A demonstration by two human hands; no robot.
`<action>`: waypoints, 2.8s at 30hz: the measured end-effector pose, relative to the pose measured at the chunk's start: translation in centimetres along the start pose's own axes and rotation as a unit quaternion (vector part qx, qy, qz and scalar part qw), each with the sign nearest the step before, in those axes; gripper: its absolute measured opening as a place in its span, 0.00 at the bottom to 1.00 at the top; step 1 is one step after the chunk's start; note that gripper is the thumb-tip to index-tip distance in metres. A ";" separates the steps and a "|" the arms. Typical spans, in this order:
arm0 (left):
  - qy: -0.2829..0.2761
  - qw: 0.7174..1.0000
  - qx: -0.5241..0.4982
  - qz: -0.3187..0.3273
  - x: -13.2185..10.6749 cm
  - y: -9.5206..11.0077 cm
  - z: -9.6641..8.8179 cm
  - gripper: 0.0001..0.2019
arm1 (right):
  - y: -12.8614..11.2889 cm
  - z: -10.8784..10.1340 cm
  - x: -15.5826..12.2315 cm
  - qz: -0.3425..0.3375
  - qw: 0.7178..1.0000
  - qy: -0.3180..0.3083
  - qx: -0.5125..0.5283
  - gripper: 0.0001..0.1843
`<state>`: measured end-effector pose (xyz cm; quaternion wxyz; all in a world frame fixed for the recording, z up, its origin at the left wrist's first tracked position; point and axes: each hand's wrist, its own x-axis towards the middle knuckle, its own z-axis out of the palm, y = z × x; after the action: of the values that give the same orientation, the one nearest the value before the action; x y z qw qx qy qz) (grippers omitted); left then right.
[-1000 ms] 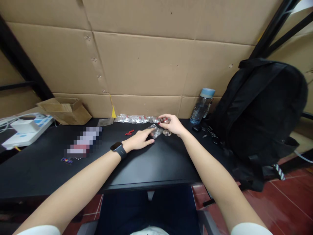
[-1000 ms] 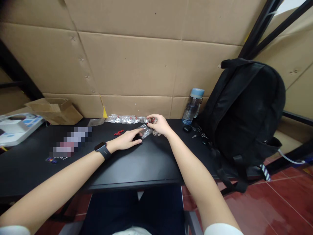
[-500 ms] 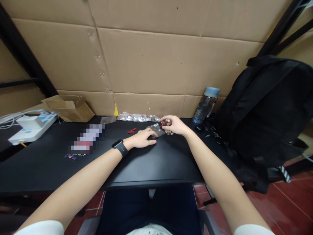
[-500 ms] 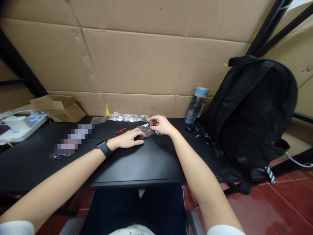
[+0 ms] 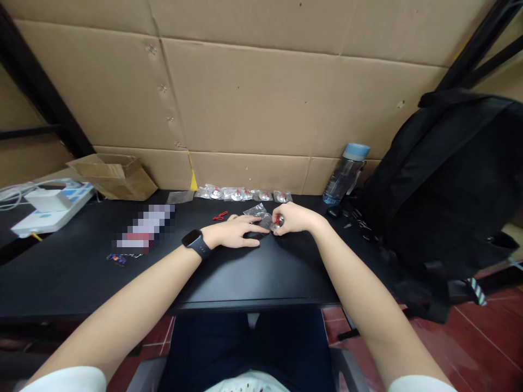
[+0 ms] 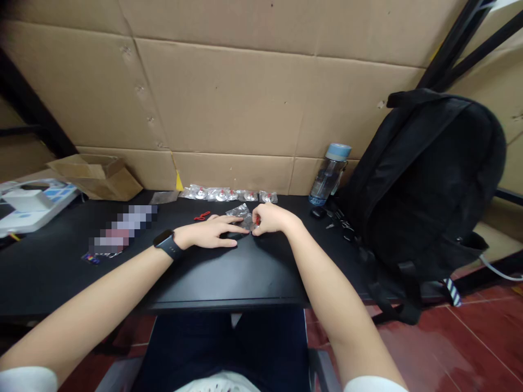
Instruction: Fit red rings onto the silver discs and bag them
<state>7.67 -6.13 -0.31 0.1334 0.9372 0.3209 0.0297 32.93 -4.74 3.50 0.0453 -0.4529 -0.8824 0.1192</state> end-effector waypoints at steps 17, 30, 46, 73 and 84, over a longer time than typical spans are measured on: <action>-0.012 1.000 0.011 0.003 -0.2 0.3 -0.4 0.23 | -0.4 1.4 0.9 -0.033 0.993 0.060 0.091 0.18; -0.008 1.000 0.008 0.004 -0.3 -0.5 -0.3 0.24 | -1.0 3.5 2.5 0.063 0.975 0.205 -0.054 0.21; 0.116 0.988 -0.075 0.070 -0.8 -2.1 -2.1 0.25 | -0.2 2.9 2.4 -0.082 0.978 0.176 0.083 0.12; 0.252 0.939 -0.123 -0.199 1.0 -4.1 -0.3 0.12 | 0.8 3.6 3.7 0.039 0.971 0.165 0.169 0.14; 0.279 0.925 0.037 -0.256 1.1 -1.9 1.4 0.10 | -1.5 5.4 3.4 0.106 0.955 0.272 -0.053 0.23</action>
<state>7.63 -4.31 -2.25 0.0071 0.7812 0.5750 0.2429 28.77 -3.75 -1.46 0.2464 -0.5607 -0.7888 -0.0512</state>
